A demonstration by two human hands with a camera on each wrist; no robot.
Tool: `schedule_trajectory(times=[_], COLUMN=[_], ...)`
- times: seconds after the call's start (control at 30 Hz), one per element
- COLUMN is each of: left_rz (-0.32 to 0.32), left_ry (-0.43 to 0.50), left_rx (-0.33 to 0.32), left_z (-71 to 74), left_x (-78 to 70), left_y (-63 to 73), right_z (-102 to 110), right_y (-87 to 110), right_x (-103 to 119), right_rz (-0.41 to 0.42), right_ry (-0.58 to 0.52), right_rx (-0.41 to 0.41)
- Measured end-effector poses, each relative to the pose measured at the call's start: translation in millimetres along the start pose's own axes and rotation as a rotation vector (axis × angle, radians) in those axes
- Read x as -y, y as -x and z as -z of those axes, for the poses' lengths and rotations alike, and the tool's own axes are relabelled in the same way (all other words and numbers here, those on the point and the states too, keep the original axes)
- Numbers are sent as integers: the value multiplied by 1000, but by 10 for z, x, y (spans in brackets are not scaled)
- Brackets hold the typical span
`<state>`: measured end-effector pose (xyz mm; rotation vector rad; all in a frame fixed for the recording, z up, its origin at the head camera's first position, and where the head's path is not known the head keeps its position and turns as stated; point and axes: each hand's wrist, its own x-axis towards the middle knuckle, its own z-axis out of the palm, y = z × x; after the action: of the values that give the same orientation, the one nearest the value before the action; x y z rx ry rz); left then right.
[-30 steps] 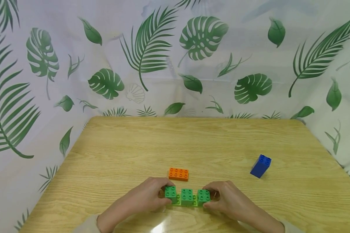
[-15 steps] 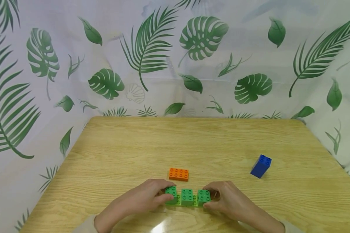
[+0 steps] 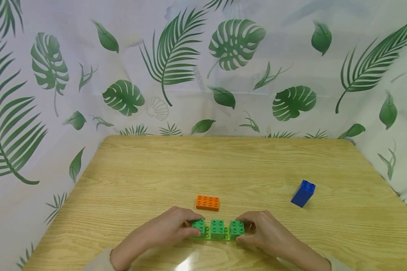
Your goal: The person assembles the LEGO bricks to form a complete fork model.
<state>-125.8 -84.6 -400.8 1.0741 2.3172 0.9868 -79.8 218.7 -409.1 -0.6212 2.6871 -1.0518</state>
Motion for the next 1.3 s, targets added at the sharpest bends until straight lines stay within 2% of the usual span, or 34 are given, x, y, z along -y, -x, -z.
schedule_trajectory(times=[0.13,0.33,0.63,0.87,1.07,1.2,1.3], left_rz=[5,53,87,103,75,55,59], left_ry=[-3,14,24,36,73,62,55], left_rx=[-5,-16,-8,6,36,43,44], left_z=[-2,-5,10,34,16,0,-5], left_x=[-8,10,-11,-31,-23,-16,-13], left_y=[2,-2,-7,-3,-18,-26,-24], right_z=[0,-2,-9,-19,23,110,181], right_y=[0,-7,-27,-32,-28,-42,-98], right_x=[1,3,1,-11,-59,-97,-118], right_rz=[-4,5,-3,-35,-50,-74,-73], right_ry=[2,4,7,-45,-141,-228,-253], right_rx=[0,-10,-11,5,87,172,196])
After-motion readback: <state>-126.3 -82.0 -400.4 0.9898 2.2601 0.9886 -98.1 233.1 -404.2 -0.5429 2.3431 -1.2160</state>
